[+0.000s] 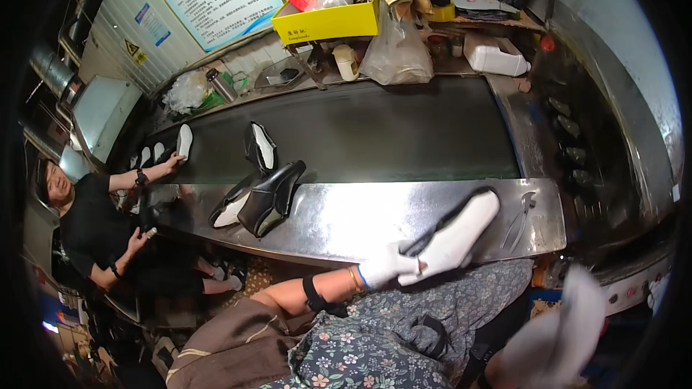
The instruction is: Attaching soles to shoe uppers using a heat press machine in a factory setting.
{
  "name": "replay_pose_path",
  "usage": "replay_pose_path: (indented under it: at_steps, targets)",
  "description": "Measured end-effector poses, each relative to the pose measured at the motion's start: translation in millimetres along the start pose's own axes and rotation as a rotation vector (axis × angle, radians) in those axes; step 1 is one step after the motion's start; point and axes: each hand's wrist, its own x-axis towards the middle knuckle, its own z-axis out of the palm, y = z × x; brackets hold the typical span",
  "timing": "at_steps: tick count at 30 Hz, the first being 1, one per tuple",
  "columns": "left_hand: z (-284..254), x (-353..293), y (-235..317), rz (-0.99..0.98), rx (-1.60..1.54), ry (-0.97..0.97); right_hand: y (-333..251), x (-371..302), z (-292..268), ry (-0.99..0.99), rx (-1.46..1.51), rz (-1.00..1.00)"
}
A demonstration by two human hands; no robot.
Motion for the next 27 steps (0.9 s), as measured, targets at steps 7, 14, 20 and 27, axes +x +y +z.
replay_pose_path:
  at_steps: [7,14,20,27]
  targets:
    - [64.4,3.9,36.8,0.291,0.722,-0.558,128.7,-106.1,6.3,-0.152,-0.029,0.96]
    - [172.0,95.1,48.8,0.393,0.576,-0.344,153.5,-212.0,29.5,-0.028,0.47,1.235]
    - [190.2,107.4,34.0,0.536,0.722,-0.416,142.0,-224.1,-6.3,-0.4,-0.005,1.1]
    - [165.0,35.7,74.4,0.776,0.6,-0.03,102.6,-153.6,-10.4,-0.253,-0.087,0.539]
